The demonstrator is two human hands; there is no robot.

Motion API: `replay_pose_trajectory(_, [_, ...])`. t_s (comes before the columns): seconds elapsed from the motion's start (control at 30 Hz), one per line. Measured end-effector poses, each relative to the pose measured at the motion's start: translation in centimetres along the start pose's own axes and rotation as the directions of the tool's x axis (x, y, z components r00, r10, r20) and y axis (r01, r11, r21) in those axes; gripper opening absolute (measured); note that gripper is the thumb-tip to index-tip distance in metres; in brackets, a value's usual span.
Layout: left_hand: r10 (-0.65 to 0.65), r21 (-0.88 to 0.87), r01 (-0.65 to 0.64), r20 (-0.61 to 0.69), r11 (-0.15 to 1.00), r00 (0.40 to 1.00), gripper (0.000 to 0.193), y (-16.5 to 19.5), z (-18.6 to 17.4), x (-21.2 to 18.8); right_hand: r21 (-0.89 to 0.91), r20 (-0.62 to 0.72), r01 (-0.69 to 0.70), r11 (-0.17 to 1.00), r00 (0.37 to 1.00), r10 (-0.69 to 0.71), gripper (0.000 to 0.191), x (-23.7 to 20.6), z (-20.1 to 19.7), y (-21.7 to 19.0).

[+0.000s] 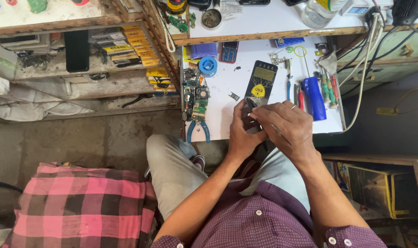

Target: The person sits at a repair bench and pries open the back cover of a smartphone using a thin metal pry tool, working around the edges. They separate the cover from the body, set the phone down, and use a red screwdriver to unscrew components from the exposed interior.

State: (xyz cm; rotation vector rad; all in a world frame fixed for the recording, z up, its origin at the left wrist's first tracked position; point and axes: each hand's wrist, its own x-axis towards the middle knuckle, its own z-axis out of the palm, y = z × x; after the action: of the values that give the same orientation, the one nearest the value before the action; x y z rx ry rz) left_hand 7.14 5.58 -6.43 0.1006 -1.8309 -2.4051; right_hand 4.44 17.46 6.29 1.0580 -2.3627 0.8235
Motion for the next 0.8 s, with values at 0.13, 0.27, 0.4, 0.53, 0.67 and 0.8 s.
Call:
replay_pose_trajectory(0.13, [-0.014, 0.000, 0.014, 0.006, 1.000, 1.000, 0.095, 0.2, -0.1, 0.1, 0.023, -0.069, 0.010, 1.000, 0.998, -0.008, 0.022, 0.8, 0.4, 0.1])
replay_pose_trajectory(0.27, [-0.072, -0.030, 0.073, 0.048, 0.997, 0.996, 0.095, 0.3, 0.4, -0.6, 0.086, -0.158, -0.021, 0.996, 0.987, 0.034, 0.020, 2.1, -0.1, 0.6])
replay_pose_trajectory(0.4, [-0.029, -0.052, 0.031, 0.038, 0.998, 0.999, 0.090, 0.0, 0.7, -0.5, 0.118, -0.232, -0.048, 0.992, 0.970, 0.074, 0.018, 2.4, -1.3, 0.8])
replay_pose_trajectory(0.53, [-0.082, -0.254, 0.077, -0.009, 0.964, 0.997, 0.083, -0.5, 0.1, 0.5, 0.248, -0.025, -0.360, 0.899, 0.926, 0.378, 0.014, 1.0, -1.5, 0.6])
replay_pose_trajectory(0.67, [-0.179, -0.387, 0.153, -0.034, 0.909, 0.983, 0.078, -0.6, -0.5, 1.2, 0.196, 0.206, -0.478, 0.856, 0.873, 0.441, 0.029, -1.5, -1.0, 0.7])
replay_pose_trajectory(0.8, [-0.171, -0.357, 0.146, -0.041, 0.923, 0.984, 0.076, -0.5, -0.3, 1.2, 0.089, 0.182, -0.381, 0.920, 0.914, 0.361, 0.031, -3.8, 0.2, 0.7])
